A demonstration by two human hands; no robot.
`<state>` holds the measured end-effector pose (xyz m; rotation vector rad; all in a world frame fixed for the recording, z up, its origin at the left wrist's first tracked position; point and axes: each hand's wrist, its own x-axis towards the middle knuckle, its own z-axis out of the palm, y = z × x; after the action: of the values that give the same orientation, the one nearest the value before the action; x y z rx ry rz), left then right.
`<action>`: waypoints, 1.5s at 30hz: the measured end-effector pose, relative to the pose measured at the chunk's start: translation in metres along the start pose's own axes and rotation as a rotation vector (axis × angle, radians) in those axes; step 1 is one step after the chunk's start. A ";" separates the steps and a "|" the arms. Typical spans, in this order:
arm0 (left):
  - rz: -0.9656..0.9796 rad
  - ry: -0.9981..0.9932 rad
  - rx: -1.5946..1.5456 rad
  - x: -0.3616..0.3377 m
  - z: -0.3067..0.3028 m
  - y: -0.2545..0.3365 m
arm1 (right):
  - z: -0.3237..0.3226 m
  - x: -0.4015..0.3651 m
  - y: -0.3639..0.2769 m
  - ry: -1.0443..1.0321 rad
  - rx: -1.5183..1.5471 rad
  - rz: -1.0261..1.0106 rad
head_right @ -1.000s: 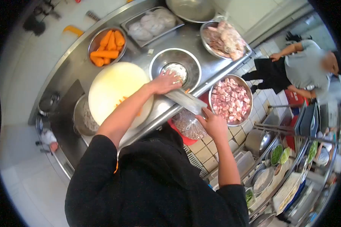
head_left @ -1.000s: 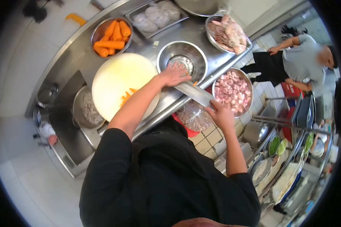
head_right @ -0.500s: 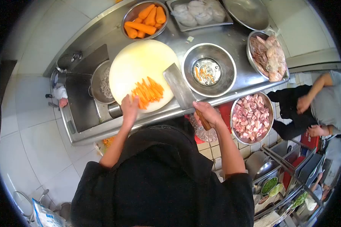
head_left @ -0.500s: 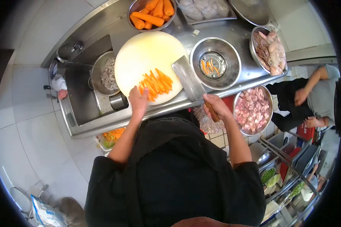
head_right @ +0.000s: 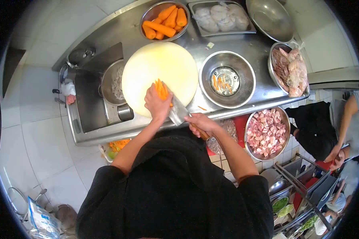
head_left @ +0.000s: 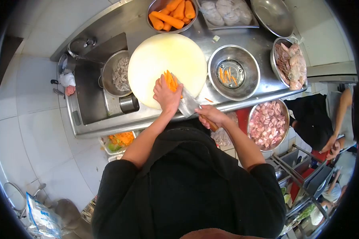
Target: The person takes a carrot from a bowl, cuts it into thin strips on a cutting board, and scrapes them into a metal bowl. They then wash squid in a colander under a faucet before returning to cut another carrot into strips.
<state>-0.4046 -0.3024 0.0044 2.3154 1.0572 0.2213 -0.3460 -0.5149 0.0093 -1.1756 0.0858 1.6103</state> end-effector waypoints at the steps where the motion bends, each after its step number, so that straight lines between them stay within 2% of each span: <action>1: 0.017 0.027 -0.013 0.001 0.003 -0.005 | 0.004 -0.001 -0.003 -0.008 0.002 -0.002; 5: 0.149 0.180 -0.109 0.005 0.017 -0.021 | 0.013 -0.003 0.002 0.001 0.017 -0.057; 8: 0.268 0.212 -0.138 0.011 0.018 -0.019 | 0.021 -0.018 -0.003 0.027 -0.006 -0.107; 14: 0.466 0.167 -0.184 0.013 0.021 0.056 | 0.015 -0.062 0.000 0.146 0.114 -0.261; 17: 0.607 0.072 -0.302 0.014 0.048 0.107 | 0.000 -0.085 0.016 0.260 0.239 -0.393; 21: 0.735 -0.128 -0.563 0.011 0.117 0.151 | -0.012 -0.112 0.025 0.588 0.212 -0.471; 24: 0.578 -0.227 -0.224 0.005 0.156 0.155 | -0.009 -0.122 0.031 0.846 0.218 -0.456; 28: 0.621 -0.365 -0.341 0.014 0.144 0.137 | -0.004 -0.133 0.044 0.949 0.208 -0.522; 30: 0.603 -0.428 -0.440 0.022 0.105 0.123 | -0.016 -0.132 0.059 0.784 0.222 -0.537; 34: 0.657 -0.169 -0.263 0.034 0.036 0.042 | -0.018 -0.120 0.055 0.410 0.213 -0.426; 37: 0.482 -0.235 -0.058 0.020 -0.001 -0.005 | -0.019 -0.090 0.057 0.268 0.193 -0.270; 39: 0.413 -0.316 0.032 0.005 -0.006 -0.021 | -0.018 -0.069 0.058 0.176 0.177 -0.233; 42: 0.442 -0.329 0.111 -0.007 0.013 -0.030 | -0.012 -0.041 0.053 0.094 0.190 -0.198; 45: 0.424 -0.250 -0.009 -0.019 0.027 -0.020 | -0.002 -0.031 0.040 0.081 0.124 -0.170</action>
<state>-0.4203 -0.3178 -0.0276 2.4588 0.4378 0.0936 -0.3781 -0.5542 0.0108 -1.1219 0.1325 1.3893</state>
